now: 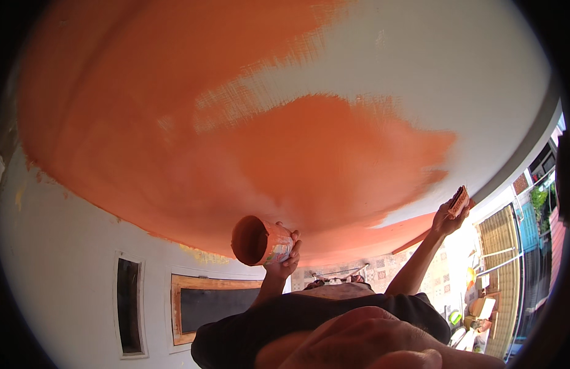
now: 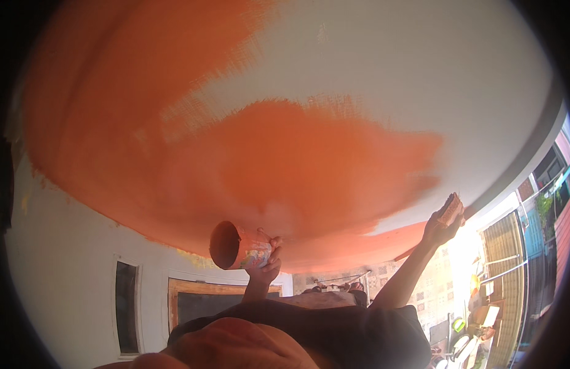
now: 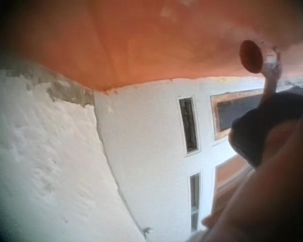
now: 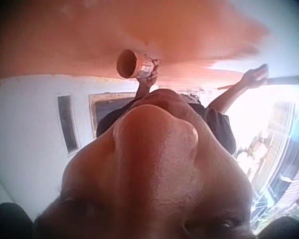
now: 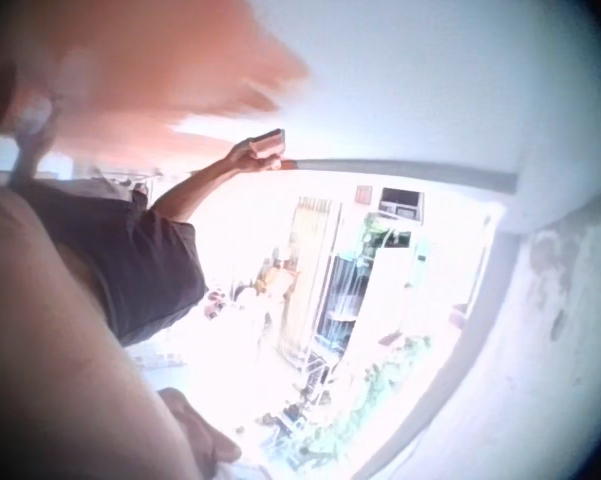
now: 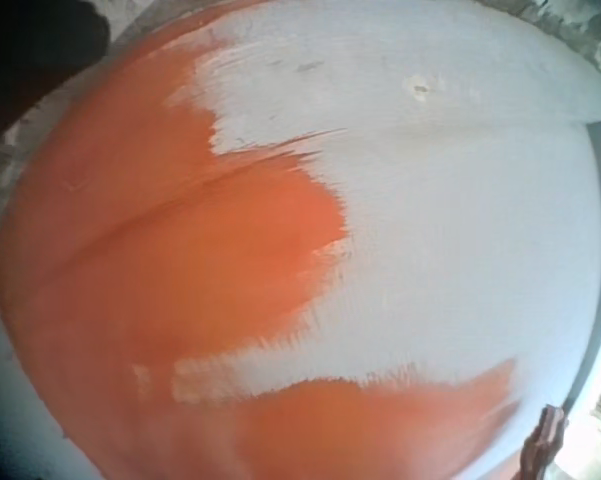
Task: The person paints a ceiling with orange paint using a brush and a small paint can. They repeatedly dip the brush into the can and apply paint to the ceiling surface in broad strokes.
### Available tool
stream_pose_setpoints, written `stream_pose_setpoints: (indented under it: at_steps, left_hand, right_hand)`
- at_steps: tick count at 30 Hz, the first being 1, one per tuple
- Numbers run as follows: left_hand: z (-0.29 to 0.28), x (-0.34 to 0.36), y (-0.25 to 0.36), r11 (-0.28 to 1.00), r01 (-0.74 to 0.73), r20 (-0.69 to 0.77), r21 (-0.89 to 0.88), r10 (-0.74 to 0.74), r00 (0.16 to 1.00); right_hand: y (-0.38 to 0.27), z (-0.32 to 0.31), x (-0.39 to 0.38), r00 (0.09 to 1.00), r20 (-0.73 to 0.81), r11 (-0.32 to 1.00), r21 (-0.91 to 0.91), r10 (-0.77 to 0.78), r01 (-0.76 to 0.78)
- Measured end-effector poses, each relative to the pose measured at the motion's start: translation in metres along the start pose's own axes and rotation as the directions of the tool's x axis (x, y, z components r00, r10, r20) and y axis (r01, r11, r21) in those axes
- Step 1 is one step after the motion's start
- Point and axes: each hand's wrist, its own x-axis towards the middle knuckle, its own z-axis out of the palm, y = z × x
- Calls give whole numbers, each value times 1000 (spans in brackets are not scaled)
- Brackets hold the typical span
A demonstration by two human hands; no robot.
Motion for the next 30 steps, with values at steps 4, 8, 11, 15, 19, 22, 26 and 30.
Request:
stream_pose_setpoints:
  at_steps: [4,8,11,15,19,22,26,30]
  left_hand:
    - [9,7,-8,1000,6,-18,-10,-6,1000]
    - [18,11,-13,1000,19,-6,6,-19,1000]
    - [23,10,-13,1000,2,-2,18,-2,1000]
    - [26,2,-10,995,-70,-82,77,76,994]
    - [27,1,-12,997,-53,-90,63,59,994]
    - [29,0,-13,997,-61,-78,38,63,995]
    - [35,-7,-8,995,-100,-166,14,101,981]
    - [40,-8,0,992,-126,-172,33,130,976]
  right_hand:
    - [-21,6,7,967,239,867,461,83,-188]
    - [-50,21,-4,942,283,752,577,181,-318]
    - [-81,48,-29,852,398,165,867,339,-471]
    - [-123,80,-67,781,423,194,810,460,-553]
    - [-149,94,-84,750,422,319,717,510,-620]
    - [-160,99,-85,773,397,528,569,495,-630]
    - [-177,112,-82,746,350,441,635,567,-634]
    - [-201,141,-84,846,476,810,380,242,-446]
